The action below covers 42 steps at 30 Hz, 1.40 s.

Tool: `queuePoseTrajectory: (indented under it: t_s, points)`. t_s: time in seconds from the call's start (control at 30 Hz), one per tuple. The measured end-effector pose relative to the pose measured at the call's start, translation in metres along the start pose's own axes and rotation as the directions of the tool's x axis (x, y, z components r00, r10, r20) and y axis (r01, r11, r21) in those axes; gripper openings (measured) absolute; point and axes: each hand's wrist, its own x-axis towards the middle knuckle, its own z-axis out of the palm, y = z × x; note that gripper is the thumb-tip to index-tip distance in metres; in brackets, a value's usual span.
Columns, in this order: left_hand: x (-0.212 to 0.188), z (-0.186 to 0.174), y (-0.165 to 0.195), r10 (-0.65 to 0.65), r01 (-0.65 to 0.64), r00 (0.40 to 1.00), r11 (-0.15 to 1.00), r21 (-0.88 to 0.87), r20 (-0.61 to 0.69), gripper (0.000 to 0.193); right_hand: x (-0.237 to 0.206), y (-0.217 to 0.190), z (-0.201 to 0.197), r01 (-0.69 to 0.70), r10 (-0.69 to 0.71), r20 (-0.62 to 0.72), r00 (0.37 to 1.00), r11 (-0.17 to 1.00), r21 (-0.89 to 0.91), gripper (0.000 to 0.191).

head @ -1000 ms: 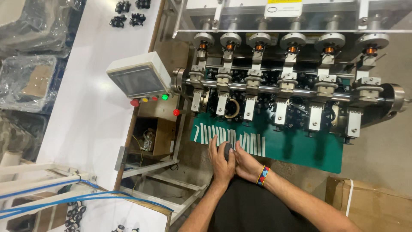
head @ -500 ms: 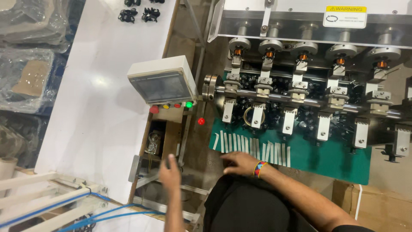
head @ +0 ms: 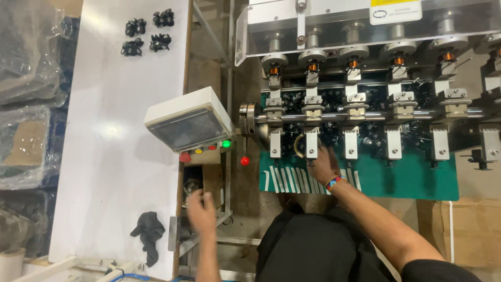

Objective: The person sits at a multi-spindle winding machine, picks up small black components from the green work mat, fits them onto the machine's spindles, and turns the red-handled lever to operate the machine. They occasionally use scissors to trim material and arrange finished parts on the mat.

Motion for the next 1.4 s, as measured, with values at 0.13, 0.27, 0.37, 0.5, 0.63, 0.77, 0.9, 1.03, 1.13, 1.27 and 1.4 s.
queuePoseTrajectory:
  t_s: [0.13,0.27,0.37,0.5,0.63,0.77,0.9,1.03,1.13,1.27,1.4]
  points:
    - [-0.043,0.093,0.124,0.151,0.253,0.723,0.850,-0.462,0.674,0.054,-0.054,0.009,-0.018,-0.017,0.002,0.055,0.998,0.962,0.273,0.022]
    - [-0.058,0.151,0.219,0.348,0.146,0.517,0.864,-0.481,0.782,0.061,-0.113,0.044,-0.024,-0.178,0.168,0.070,0.983,0.804,0.567,0.028]
    - [-0.072,0.181,0.269,0.514,0.047,0.321,0.830,-0.555,0.796,0.041,-0.156,0.079,-0.028,-0.252,0.262,0.075,0.962,0.751,0.610,0.029]
    - [-0.115,0.214,0.326,0.573,-0.057,0.114,0.819,-0.571,0.812,0.032,-0.209,0.128,-0.035,-0.308,0.374,0.046,0.926,0.680,0.666,0.026]
    - [-0.163,0.245,0.382,0.489,-0.249,0.170,0.861,-0.443,0.855,0.028,-0.244,0.181,-0.040,-0.485,0.499,0.209,0.841,0.525,0.699,0.028]
    - [-0.188,0.267,0.426,0.491,-0.374,0.249,0.844,-0.385,0.835,0.025,-0.265,0.212,-0.044,-0.561,0.534,0.343,0.773,0.323,0.762,0.043]
    - [-0.198,0.280,0.447,0.487,-0.445,0.354,0.839,-0.314,0.798,0.020,-0.271,0.227,-0.044,-0.637,0.577,0.456,0.677,0.149,0.757,0.051]
    - [-0.200,0.294,0.452,0.515,-0.499,0.436,0.821,-0.279,0.738,0.015,-0.260,0.234,-0.042,-0.637,0.602,0.436,0.669,0.163,0.753,0.051]
    - [-0.199,0.304,0.452,0.538,-0.475,0.480,0.823,-0.311,0.693,0.007,-0.249,0.237,-0.043,-0.629,0.628,0.389,0.674,0.211,0.748,0.052]
    - [-0.198,0.310,0.451,0.443,-0.441,0.479,0.868,-0.229,0.758,0.011,-0.241,0.234,-0.045,-0.688,0.658,0.416,0.628,0.219,0.692,0.050]
    - [-0.199,0.313,0.447,0.471,-0.485,0.482,0.846,-0.223,0.739,0.020,-0.234,0.235,-0.038,-0.775,0.663,0.508,0.550,0.178,0.607,0.048]
